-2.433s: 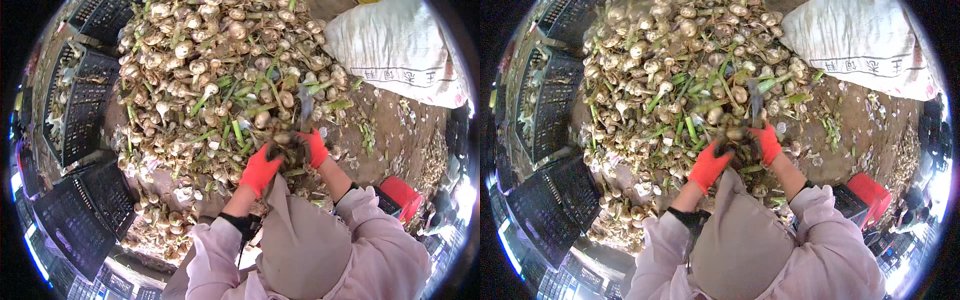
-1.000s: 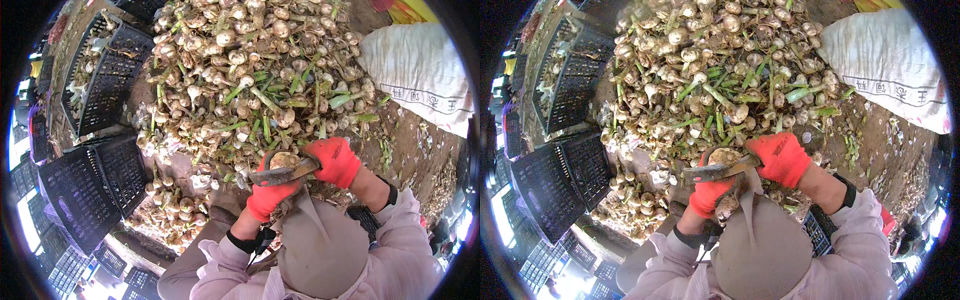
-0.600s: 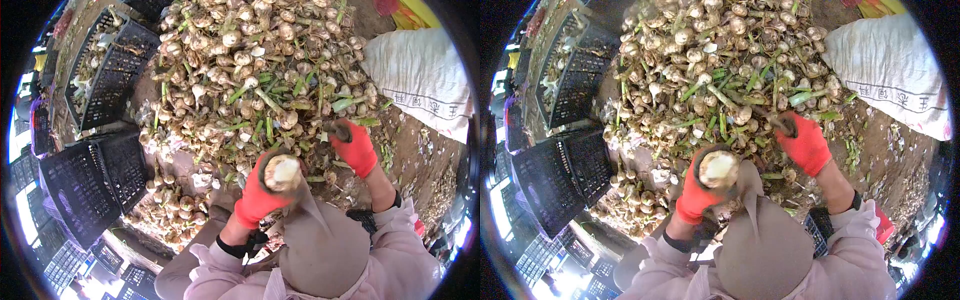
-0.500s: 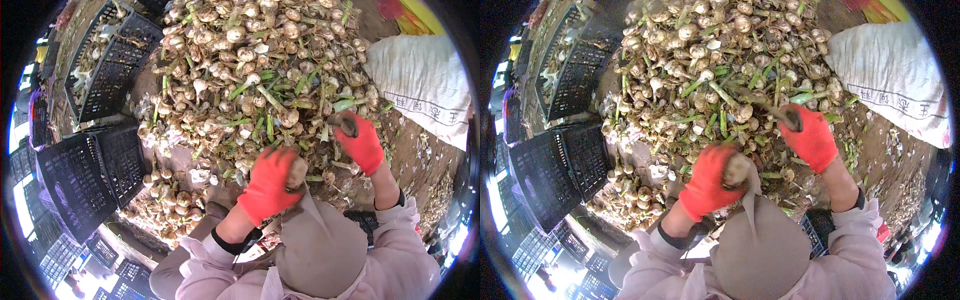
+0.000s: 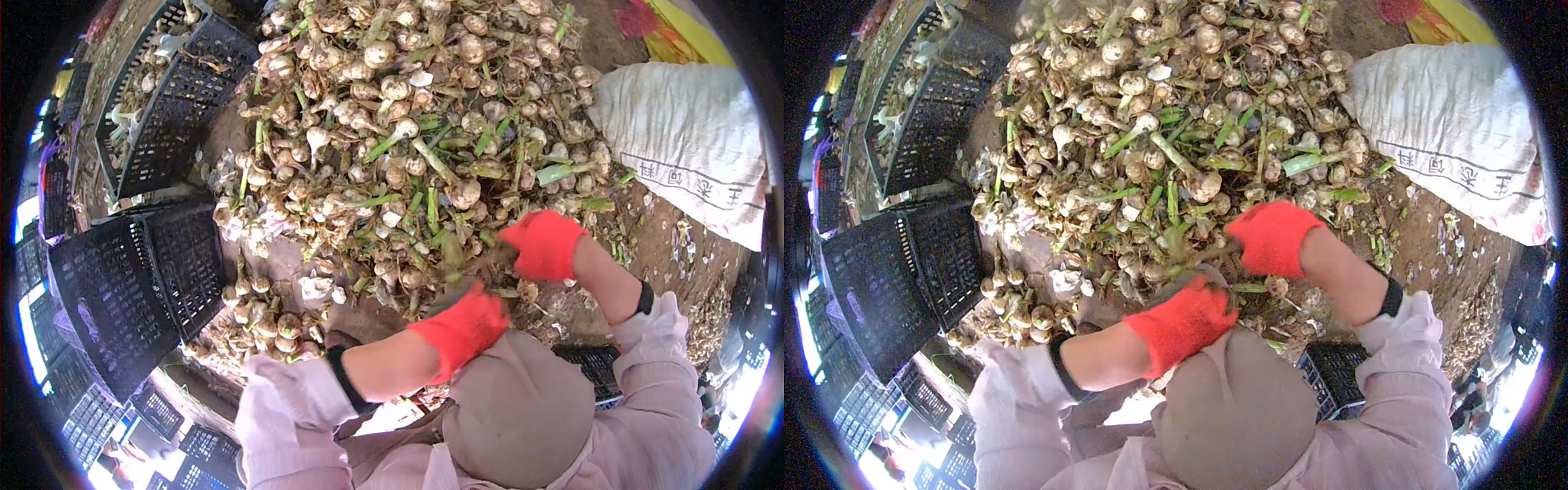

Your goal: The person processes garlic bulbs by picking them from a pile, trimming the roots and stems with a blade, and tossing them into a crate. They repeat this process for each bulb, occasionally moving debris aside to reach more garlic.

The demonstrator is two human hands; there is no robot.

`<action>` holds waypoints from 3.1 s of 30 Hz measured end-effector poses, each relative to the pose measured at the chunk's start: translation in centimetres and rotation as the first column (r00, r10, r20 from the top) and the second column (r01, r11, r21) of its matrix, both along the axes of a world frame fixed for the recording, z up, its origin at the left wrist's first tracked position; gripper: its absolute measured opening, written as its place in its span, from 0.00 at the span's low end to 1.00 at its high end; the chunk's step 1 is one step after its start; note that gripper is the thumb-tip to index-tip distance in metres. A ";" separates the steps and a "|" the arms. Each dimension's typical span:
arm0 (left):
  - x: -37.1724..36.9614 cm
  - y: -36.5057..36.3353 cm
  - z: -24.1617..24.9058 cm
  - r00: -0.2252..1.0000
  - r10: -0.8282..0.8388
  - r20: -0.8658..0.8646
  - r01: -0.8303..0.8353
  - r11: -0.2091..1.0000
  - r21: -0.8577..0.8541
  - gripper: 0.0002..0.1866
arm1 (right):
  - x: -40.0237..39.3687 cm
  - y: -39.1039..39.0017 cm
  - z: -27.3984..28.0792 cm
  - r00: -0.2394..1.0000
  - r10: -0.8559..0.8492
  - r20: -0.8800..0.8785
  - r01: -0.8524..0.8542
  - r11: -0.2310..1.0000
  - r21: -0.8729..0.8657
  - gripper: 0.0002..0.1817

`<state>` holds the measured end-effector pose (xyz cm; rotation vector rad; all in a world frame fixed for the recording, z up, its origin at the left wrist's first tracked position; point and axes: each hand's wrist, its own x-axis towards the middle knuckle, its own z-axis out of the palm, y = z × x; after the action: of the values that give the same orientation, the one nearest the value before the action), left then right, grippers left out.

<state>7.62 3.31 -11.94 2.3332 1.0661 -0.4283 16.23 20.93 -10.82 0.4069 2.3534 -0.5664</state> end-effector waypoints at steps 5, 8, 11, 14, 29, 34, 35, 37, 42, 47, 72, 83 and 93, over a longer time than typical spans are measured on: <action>-12.1 -7.4 3.6 0.811 0.500 -0.305 -0.579 0.608 -0.544 0.32 | 4.3 1.9 -5.5 0.917 -0.392 -0.077 0.397 0.916 0.060 0.19; -12.9 -10.7 1.5 0.691 0.444 -0.570 -0.718 0.517 -0.466 0.41 | 1.7 -0.6 -9.2 0.846 -0.397 -0.357 0.369 0.918 -0.146 0.22; -13.0 -10.4 -0.3 0.675 0.605 -0.422 -0.734 0.496 -0.463 0.42 | -1.8 -2.3 -11.2 0.881 -0.263 -0.394 0.269 0.962 -0.042 0.22; -11.6 -8.6 -2.8 0.576 0.811 -0.098 -0.767 0.495 -0.409 0.37 | -3.2 -2.9 -12.1 0.880 -0.314 -0.356 0.315 0.947 -0.056 0.22; -4.6 8.9 -13.1 0.915 0.398 0.059 -0.384 0.819 0.428 0.21 | 7.2 0.0 -5.4 0.387 -0.768 -0.511 0.920 0.358 0.159 0.20; -1.5 13.2 -15.1 0.880 0.460 -0.117 -0.415 0.865 0.282 0.20 | 6.2 -2.2 -5.8 0.077 -0.912 -0.402 0.969 0.164 -0.186 0.21; -1.7 13.3 -15.0 0.852 0.511 -0.113 -0.489 0.855 0.171 0.22 | 6.0 -2.3 -6.1 0.068 -0.917 -0.393 0.968 0.157 -0.198 0.21; -3.4 12.8 -11.4 0.788 0.603 -0.126 -0.613 0.788 -0.058 0.24 | 5.8 -1.9 -6.3 -0.034 -0.934 -0.355 0.918 0.111 -0.380 0.21; -6.2 6.1 -10.8 0.427 0.877 0.222 -0.881 0.459 -0.117 0.29 | 4.4 -1.9 -3.8 -0.027 -0.995 -0.099 0.883 0.022 -0.468 0.20; -2.7 9.0 -10.7 0.489 0.855 0.170 -0.864 0.502 -0.040 0.36 | 2.8 -2.5 -11.5 -0.212 -0.973 -0.095 0.796 -0.116 -0.595 0.20; -2.8 7.0 -18.0 -0.605 0.710 -0.361 0.466 -0.052 -0.883 0.25 | 0.8 -1.6 -14.7 -0.352 -0.850 0.392 0.457 -0.522 -0.720 0.20; -5.7 2.0 -5.6 -0.135 0.723 0.677 -0.781 0.343 -0.522 0.35 | 1.8 -2.6 0.6 0.688 -0.416 -0.595 0.386 0.904 -0.185 0.23; -5.3 0.8 -1.9 -0.551 0.757 0.351 -0.373 0.153 -0.915 0.39 | 0.5 -4.1 1.9 0.804 -0.266 -0.532 0.288 0.957 -0.044 0.20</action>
<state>2.37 4.09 -13.80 0.4471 1.2392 1.3147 16.69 16.80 -8.87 0.6950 2.8645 -0.8647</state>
